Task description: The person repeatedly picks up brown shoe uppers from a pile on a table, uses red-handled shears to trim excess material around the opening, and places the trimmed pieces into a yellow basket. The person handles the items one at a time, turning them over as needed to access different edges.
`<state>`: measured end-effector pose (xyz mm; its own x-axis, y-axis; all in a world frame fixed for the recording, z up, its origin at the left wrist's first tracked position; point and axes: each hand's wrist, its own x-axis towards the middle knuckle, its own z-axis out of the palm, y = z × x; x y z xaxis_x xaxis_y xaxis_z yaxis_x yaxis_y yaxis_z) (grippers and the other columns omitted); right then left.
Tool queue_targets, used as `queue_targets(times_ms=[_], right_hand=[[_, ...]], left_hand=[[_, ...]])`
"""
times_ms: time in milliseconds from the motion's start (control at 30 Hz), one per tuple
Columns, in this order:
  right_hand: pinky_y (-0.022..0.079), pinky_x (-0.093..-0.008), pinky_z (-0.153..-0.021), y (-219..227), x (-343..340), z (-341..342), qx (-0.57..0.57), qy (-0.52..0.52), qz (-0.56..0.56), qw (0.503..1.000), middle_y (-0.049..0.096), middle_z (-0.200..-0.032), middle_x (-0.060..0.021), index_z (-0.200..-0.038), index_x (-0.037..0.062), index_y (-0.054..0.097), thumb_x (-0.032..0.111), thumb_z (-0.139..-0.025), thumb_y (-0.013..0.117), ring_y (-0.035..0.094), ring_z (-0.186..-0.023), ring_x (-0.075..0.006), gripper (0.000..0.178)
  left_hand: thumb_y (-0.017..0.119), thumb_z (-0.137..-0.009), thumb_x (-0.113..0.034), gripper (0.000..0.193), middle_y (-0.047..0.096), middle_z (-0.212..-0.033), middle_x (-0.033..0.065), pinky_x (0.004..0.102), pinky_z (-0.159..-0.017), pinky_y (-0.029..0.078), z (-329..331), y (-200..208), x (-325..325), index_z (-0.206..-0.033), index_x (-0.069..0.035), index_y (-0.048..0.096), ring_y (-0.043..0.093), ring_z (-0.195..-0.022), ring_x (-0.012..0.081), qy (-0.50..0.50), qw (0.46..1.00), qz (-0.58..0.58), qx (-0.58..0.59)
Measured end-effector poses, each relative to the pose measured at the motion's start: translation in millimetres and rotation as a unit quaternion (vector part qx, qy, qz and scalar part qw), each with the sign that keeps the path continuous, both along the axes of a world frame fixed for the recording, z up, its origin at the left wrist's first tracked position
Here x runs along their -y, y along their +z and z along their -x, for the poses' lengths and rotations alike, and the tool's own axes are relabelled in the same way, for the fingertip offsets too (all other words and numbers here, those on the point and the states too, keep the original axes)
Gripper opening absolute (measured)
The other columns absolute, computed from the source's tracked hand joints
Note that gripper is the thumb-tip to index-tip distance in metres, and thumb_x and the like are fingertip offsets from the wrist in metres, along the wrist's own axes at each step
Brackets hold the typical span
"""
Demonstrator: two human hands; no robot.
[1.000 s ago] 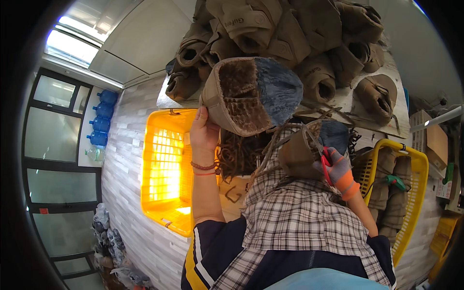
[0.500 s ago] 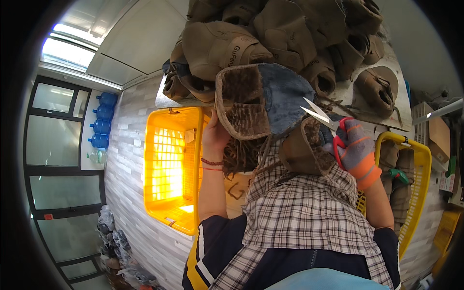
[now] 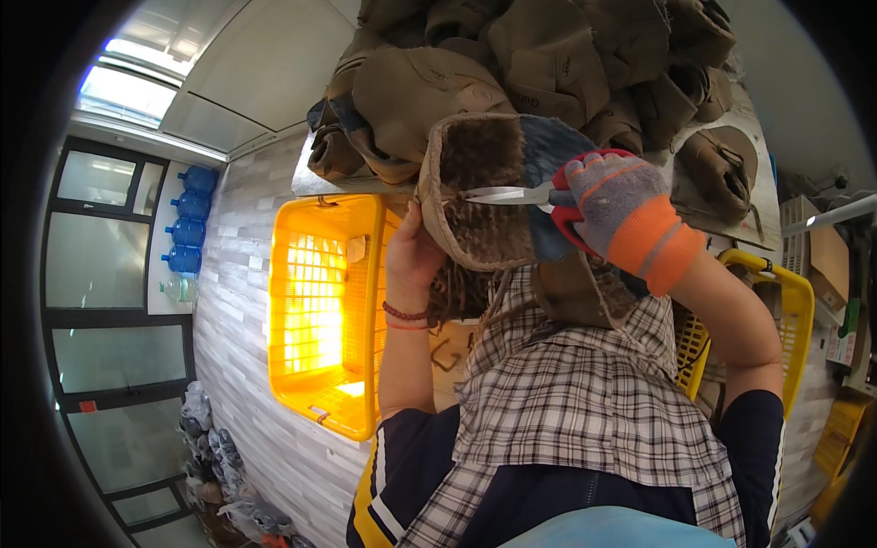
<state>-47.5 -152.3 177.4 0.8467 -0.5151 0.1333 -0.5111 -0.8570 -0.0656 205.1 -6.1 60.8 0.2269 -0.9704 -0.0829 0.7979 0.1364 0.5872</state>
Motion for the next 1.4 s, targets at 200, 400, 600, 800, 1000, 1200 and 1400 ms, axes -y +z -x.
queue_targets(times_ms=[200, 400, 600, 800, 1000, 1200, 1400], right_hand=[[0.05, -0.0314, -0.068, -31, -14, 19, 0.272, -0.076, -0.309, 0.908, 0.065, -0.084, -0.0101, -0.099, 0.0035, 0.059, 0.033, -0.074, 0.075, 0.063, -0.075, -0.0242, 0.042], [0.047, -0.0267, -0.071, -73, -37, -2, 0.436, -0.095, -0.483, 0.753, 0.058, -0.088, -0.0036, -0.112, -0.0004, 0.054, 0.022, -0.073, 0.079, 0.052, -0.079, -0.0097, 0.052], [0.047, -0.0264, -0.083, -80, -36, 26, 0.5, -0.029, -0.511, 0.698, 0.063, -0.104, -0.0057, -0.114, -0.0017, 0.054, 0.009, -0.073, 0.076, 0.056, -0.096, -0.0116, 0.048], [0.047, -0.0296, -0.087, -109, -40, 148, 0.427, -0.064, -0.499, 0.751, 0.062, -0.111, -0.0072, -0.12, 0.0006, 0.052, 0.008, -0.068, 0.079, 0.058, -0.101, -0.0164, 0.059], [0.048, -0.0332, -0.087, -114, -60, 200, 0.581, -0.081, -0.523, 0.619, 0.061, -0.115, -0.008, -0.126, 0.0018, 0.047, 0.018, -0.064, 0.083, 0.059, -0.103, -0.0201, 0.073], [0.045, -0.0333, -0.089, -132, -62, 224, 0.633, -0.093, -0.486, 0.595, 0.06, -0.118, -0.007, -0.128, 0.0025, 0.047, 0.024, -0.066, 0.083, 0.057, -0.106, -0.02, 0.075], [0.046, -0.0327, -0.089, -118, -65, 217, 0.631, -0.122, -0.45, 0.62, 0.059, -0.117, -0.0084, -0.127, 0.0007, 0.046, 0.026, -0.073, 0.075, 0.057, -0.106, -0.0196, 0.066]], left_hand=[[0.052, -0.095, -0.025, 0.041, 0.053, -0.13, 0.007, 0.0401, -0.103, 0.036, 48, 13, -5, -0.131, -0.006, 0.046, 0.049, -0.119, 0.0228, 0.073, 0.997, -0.018, -0.002], [0.053, -0.095, -0.019, 0.033, 0.055, -0.124, 0.0061, 0.0351, -0.097, 0.041, 77, 1, 20, -0.124, -0.004, 0.049, 0.052, -0.113, 0.0181, 0.092, 0.984, 0.028, 0.153], [0.029, -0.097, -0.052, 0.058, 0.061, -0.099, 0.0076, 0.0365, -0.093, 0.044, 48, -8, 39, -0.105, -0.001, 0.056, 0.058, -0.094, 0.0195, 0.037, 0.984, 0.025, 0.174], [0.035, -0.097, -0.048, 0.057, 0.058, -0.072, 0.0106, 0.0445, -0.084, 0.052, 20, -15, 34, -0.071, -0.002, 0.055, 0.059, -0.077, 0.0235, 0.058, 0.994, 0.014, 0.088], [0.053, -0.094, -0.037, 0.046, 0.055, -0.065, 0.0083, 0.0355, -0.076, 0.051, 19, -40, 30, -0.063, -0.003, 0.053, 0.058, -0.072, 0.0184, 0.112, 0.963, -0.079, 0.231], [0.06, -0.091, -0.036, 0.048, 0.05, -0.055, 0.0044, 0.027, -0.064, 0.045, 18, -33, 42, -0.056, -0.004, 0.05, 0.056, -0.062, 0.0167, 0.139, 0.914, -0.202, 0.324], [0.072, -0.082, -0.019, 0.026, 0.057, -0.082, 0.0085, 0.0279, -0.07, 0.046, 17, -61, 39, -0.084, -0.001, 0.053, 0.056, -0.074, 0.0154, 0.356, 0.803, -0.29, 0.379]])
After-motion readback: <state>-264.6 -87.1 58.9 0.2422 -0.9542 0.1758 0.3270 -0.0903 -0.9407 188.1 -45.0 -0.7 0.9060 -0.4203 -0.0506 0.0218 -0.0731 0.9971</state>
